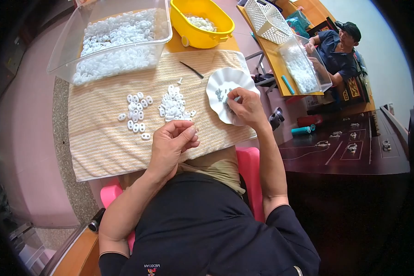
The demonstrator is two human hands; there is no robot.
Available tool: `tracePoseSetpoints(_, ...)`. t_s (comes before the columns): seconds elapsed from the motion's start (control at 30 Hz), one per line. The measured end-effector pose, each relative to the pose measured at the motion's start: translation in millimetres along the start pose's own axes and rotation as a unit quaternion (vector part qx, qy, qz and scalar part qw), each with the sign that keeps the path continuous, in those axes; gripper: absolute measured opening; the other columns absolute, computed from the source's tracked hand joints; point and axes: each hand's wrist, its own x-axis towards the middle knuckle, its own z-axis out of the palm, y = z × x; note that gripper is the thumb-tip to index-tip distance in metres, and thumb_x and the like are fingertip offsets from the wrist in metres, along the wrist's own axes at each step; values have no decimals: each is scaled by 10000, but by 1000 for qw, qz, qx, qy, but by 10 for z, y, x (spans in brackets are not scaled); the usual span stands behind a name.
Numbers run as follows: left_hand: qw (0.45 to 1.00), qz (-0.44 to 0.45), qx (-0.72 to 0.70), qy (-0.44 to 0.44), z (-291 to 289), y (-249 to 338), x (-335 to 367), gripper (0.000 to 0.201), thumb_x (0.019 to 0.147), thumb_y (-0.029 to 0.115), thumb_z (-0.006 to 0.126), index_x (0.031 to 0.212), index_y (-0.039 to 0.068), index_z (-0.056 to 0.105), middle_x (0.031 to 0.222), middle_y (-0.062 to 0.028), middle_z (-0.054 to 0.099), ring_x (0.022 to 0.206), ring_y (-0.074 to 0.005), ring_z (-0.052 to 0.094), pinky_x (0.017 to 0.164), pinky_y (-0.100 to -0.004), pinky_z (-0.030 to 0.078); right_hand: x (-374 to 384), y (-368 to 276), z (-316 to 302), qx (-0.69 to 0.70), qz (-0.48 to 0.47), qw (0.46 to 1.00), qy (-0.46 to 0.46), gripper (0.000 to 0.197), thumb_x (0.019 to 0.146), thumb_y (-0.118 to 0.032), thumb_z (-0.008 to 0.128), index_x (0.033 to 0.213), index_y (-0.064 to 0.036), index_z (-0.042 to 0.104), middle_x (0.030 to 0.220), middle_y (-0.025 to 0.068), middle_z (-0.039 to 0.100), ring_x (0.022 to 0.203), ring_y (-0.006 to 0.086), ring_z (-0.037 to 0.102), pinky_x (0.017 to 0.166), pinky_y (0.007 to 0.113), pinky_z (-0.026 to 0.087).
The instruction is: The person assembles small white plastic components by inserting small metal pins into them by hand.
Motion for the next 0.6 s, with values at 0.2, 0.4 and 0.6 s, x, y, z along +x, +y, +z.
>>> tracePoseSetpoints(0.2, 1000, -4, 4, -1, -6, -9, 0, 131, 888, 50, 637, 1008, 5, 609, 863, -52, 638, 742, -107, 616, 697, -257, 562, 137, -47, 28, -44, 8, 999, 1, 151, 774, -111, 633, 869, 3, 662, 802, 167, 676, 785, 320, 666, 711, 372, 509)
tracePoseSetpoints(0.4, 1000, -4, 5, 2, 4, 8, -2, 125, 884, 48, 642, 997, 6, 612, 857, -51, 640, 739, -107, 616, 692, -256, 562, 263, -34, 60, -98, 9, 994, -39, 161, 755, -105, 629, 880, -19, 682, 817, 158, 680, 803, 330, 657, 742, 394, 509)
tracePoseSetpoints(0.6, 1000, -4, 5, 1, 2, 13, -7, 119, 882, 51, 646, 989, 10, 616, 846, -48, 639, 734, -105, 616, 690, -253, 561, 330, -98, 55, -136, 13, 988, -75, 174, 732, -69, 593, 869, -22, 690, 810, 157, 679, 797, 325, 656, 755, 394, 507)
